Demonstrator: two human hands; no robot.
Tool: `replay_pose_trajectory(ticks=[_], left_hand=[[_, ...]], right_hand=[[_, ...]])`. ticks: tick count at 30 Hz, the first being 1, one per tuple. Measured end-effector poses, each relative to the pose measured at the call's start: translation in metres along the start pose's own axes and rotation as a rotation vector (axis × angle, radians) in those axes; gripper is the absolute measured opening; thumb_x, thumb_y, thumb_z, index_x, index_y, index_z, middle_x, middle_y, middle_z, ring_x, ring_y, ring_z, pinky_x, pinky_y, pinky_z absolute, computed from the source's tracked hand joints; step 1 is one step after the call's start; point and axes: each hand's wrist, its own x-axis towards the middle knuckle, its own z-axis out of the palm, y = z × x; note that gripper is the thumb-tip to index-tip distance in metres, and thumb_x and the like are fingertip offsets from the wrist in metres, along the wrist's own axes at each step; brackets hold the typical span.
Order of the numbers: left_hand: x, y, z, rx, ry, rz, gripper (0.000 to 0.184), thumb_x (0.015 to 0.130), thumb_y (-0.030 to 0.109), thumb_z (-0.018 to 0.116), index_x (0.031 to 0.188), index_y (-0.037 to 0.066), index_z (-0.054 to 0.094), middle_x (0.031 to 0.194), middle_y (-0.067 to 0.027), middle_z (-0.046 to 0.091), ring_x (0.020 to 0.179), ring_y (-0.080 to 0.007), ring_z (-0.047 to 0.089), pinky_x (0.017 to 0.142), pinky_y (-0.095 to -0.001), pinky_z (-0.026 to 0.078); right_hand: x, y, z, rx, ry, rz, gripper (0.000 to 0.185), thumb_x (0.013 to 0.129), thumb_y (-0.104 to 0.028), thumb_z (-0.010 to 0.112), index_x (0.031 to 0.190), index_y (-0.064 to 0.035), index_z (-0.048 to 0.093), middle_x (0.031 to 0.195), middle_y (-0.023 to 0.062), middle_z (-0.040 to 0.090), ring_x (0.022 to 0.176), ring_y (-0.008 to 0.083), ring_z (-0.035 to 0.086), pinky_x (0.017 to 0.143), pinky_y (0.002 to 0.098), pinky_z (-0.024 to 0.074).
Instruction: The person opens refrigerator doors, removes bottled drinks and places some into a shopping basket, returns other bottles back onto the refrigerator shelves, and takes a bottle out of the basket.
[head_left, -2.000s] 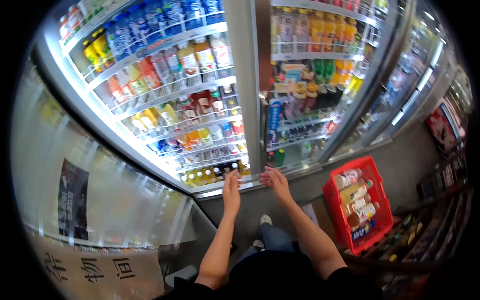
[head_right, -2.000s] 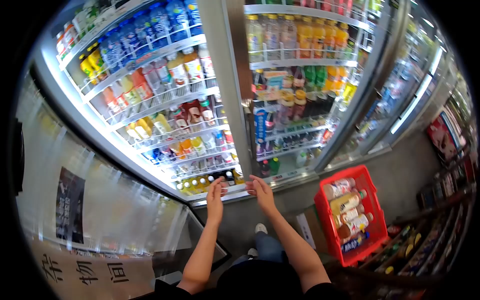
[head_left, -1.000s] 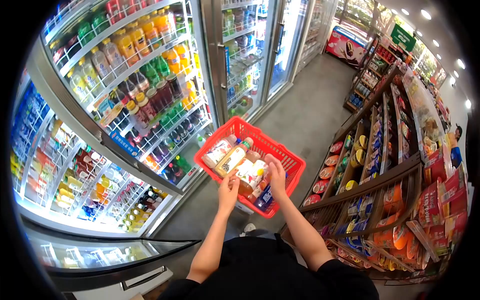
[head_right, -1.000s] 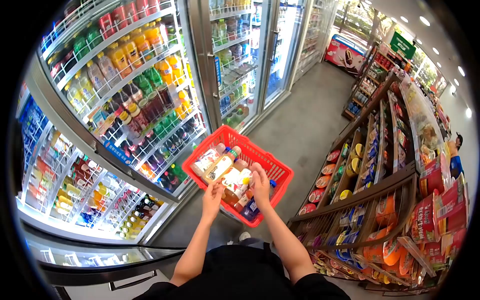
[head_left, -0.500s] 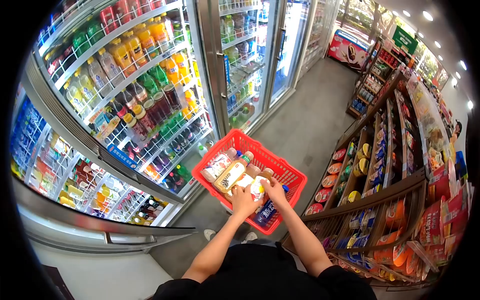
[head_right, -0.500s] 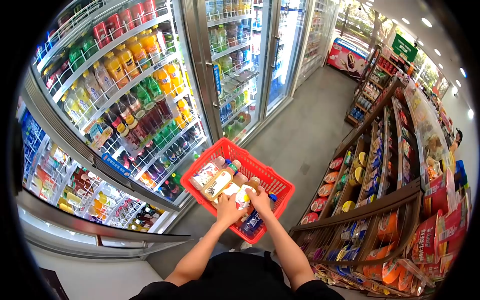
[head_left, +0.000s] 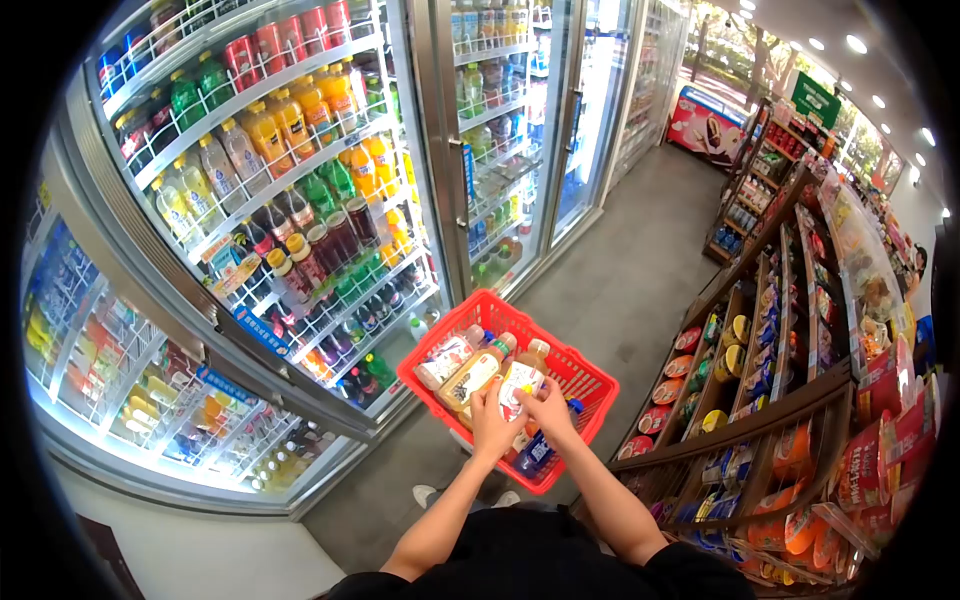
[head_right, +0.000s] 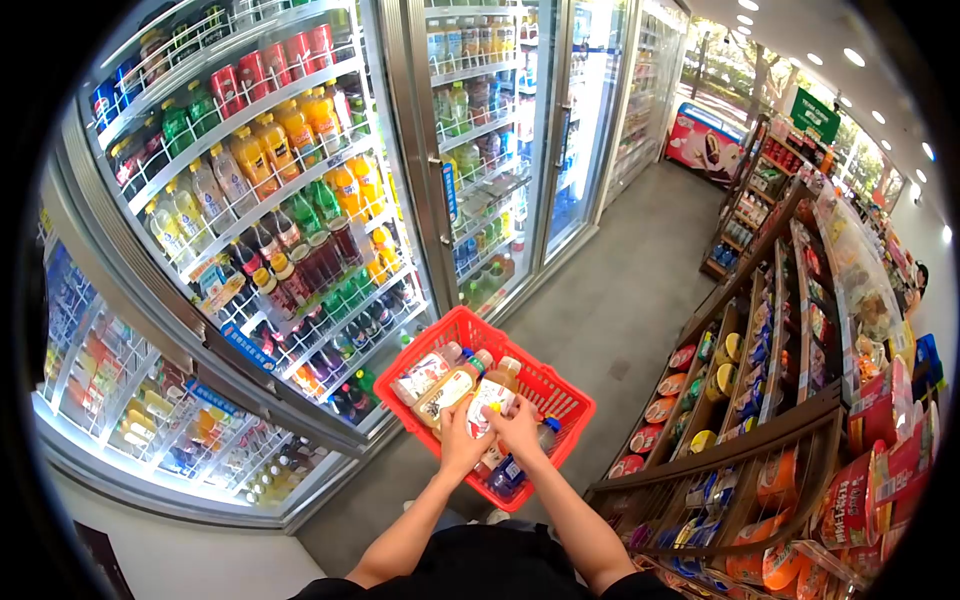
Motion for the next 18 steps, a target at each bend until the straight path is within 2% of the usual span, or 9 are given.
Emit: replay_pose_trajectory(ticks=[3,4,5,7,9,11,12,15,18], left_hand=[[-0.008,0.003,0.000,-0.034,0.076,0.002,0.076,0.072,0.028,0.081,0.134,0.000,0.048,0.112,-0.0167,0.043,0.109,-0.0331,0.048,0.095,-0.0405,0.043],[-0.010,0.004,-0.003,-0.004,0.079,0.036,0.071,0.077,0.025,0.080,0.135,0.000,0.048,0.116,-0.0163,0.043,0.105,-0.0311,0.052,0.092,-0.0398,0.045],[-0.010,0.003,-0.009,-0.001,0.089,0.040,0.071,0.077,0.025,0.080,0.135,0.000,0.048,0.116,-0.0163,0.043,0.105,-0.0311,0.052,0.092,-0.0398,0.045],[-0.005,-0.004,-0.021,-0.251,-0.021,-0.005,0.062,0.082,0.019,0.076,0.135,0.001,0.048,0.117,-0.0134,0.046,0.106,-0.0242,0.054,0.094,-0.0348,0.046],[0.002,-0.023,-0.025,-0.652,-0.115,-0.110,0.047,0.095,0.016,0.062,0.137,0.003,0.045,0.118,-0.0093,0.054,0.102,-0.0160,0.057,0.089,-0.0300,0.048],[0.005,0.002,-0.054,-0.879,-0.108,-0.301,0.047,0.099,0.022,0.056,0.140,0.003,0.042,0.120,-0.0082,0.057,0.105,-0.0152,0.058,0.089,-0.0297,0.049],[0.006,-0.004,-0.063,-0.811,-0.104,-0.359,0.048,0.100,0.026,0.055,0.141,0.003,0.044,0.122,-0.0075,0.059,0.107,-0.0142,0.059,0.090,-0.0293,0.049],[0.005,-0.014,-0.089,-0.862,-0.113,-0.339,0.049,0.099,0.026,0.057,0.141,0.004,0.046,0.124,-0.0067,0.061,0.108,-0.0121,0.060,0.088,-0.0283,0.049],[0.001,-0.020,-0.116,-0.859,-0.018,-0.331,0.048,0.098,0.023,0.059,0.140,0.003,0.048,0.122,-0.0053,0.063,0.105,-0.0104,0.060,0.085,-0.0265,0.049]], right_hand=[[0.003,0.001,0.002,0.147,-0.094,0.028,0.054,0.086,-0.006,0.071,0.133,0.0031,0.045,0.115,0.0147,0.063,0.102,0.0190,0.065,0.082,0.0318,0.0567],[0.000,-0.006,0.002,0.161,-0.125,0.025,0.047,0.086,-0.002,0.070,0.128,0.0044,0.049,0.114,0.0143,0.065,0.100,0.0197,0.066,0.082,0.0314,0.0569],[-0.003,-0.009,0.004,0.163,-0.134,0.020,0.047,0.086,-0.002,0.070,0.128,0.0044,0.049,0.114,0.0143,0.065,0.100,0.0197,0.066,0.082,0.0314,0.0569],[-0.001,-0.018,0.003,0.240,-0.203,0.013,0.046,0.086,-0.001,0.069,0.128,0.0049,0.050,0.116,0.0135,0.065,0.102,0.0193,0.065,0.084,0.0315,0.0562],[0.002,-0.027,0.010,0.209,-0.263,-0.002,0.049,0.086,0.000,0.068,0.131,0.0052,0.048,0.119,0.0134,0.064,0.106,0.0184,0.064,0.088,0.0306,0.0542],[-0.002,-0.038,0.025,0.306,-0.339,-0.006,0.050,0.086,0.000,0.068,0.132,0.0049,0.049,0.120,0.0129,0.064,0.108,0.0175,0.062,0.092,0.0304,0.0513],[-0.003,-0.039,0.033,0.323,-0.372,0.009,0.053,0.086,-0.001,0.069,0.135,0.0052,0.047,0.122,0.0132,0.063,0.109,0.0173,0.061,0.092,0.0304,0.0512],[-0.013,-0.047,0.060,0.315,-0.466,0.020,0.056,0.086,-0.001,0.069,0.137,0.0050,0.045,0.123,0.0134,0.062,0.108,0.0174,0.061,0.092,0.0303,0.0513],[-0.012,-0.045,0.086,0.281,-0.561,0.067,0.053,0.088,-0.001,0.067,0.136,0.0043,0.045,0.122,0.0126,0.062,0.107,0.0169,0.062,0.093,0.0303,0.0509]])
